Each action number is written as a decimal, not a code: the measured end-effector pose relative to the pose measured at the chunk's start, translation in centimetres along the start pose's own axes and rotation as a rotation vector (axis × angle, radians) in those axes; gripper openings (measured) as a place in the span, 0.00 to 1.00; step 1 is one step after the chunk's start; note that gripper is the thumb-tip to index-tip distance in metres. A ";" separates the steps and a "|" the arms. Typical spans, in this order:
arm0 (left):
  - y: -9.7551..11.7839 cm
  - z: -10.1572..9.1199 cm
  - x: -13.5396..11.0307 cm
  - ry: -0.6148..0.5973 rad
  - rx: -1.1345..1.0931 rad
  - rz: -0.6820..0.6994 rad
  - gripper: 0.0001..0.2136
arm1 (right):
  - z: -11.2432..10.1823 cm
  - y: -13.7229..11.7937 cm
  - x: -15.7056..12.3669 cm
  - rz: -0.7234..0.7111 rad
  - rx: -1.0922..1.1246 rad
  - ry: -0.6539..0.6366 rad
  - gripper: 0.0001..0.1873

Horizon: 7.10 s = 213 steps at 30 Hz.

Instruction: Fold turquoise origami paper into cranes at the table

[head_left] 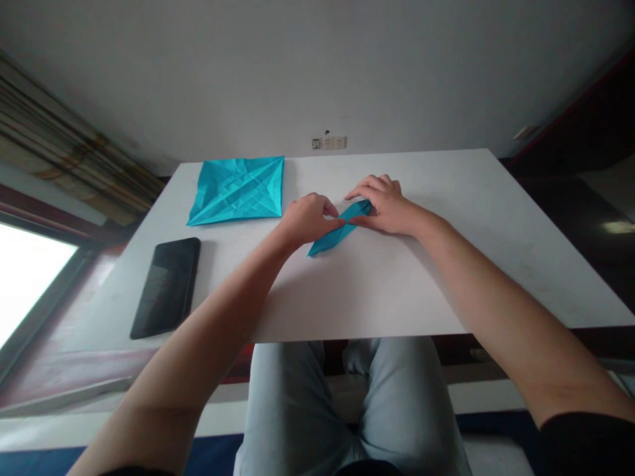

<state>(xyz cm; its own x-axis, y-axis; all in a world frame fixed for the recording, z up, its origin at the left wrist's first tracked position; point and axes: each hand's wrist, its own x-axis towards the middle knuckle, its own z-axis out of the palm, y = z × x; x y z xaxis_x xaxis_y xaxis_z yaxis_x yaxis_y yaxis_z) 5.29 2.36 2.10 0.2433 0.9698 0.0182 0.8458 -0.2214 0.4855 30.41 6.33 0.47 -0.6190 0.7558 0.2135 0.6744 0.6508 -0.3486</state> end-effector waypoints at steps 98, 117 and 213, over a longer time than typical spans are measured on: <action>0.9 1.2 0.7 0.404 -0.934 0.421 0.23 | -0.6 -2.2 0.9 -0.037 0.742 0.416 0.28; 1.2 1.3 0.6 0.297 -1.189 0.323 0.30 | -0.5 -2.5 1.3 -0.040 0.968 0.375 0.28; 0.3 0.4 1.2 0.297 -1.088 0.305 0.20 | -2.0 -1.8 0.6 0.017 1.014 0.296 0.28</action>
<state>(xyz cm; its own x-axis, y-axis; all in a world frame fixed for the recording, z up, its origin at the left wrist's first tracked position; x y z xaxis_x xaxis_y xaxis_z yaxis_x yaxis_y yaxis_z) 6.00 3.40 1.88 0.1240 0.9095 0.3968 -0.1161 -0.3838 0.9161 29.60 5.81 3.01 -0.3978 0.8406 0.3676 -0.0541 0.3785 -0.9240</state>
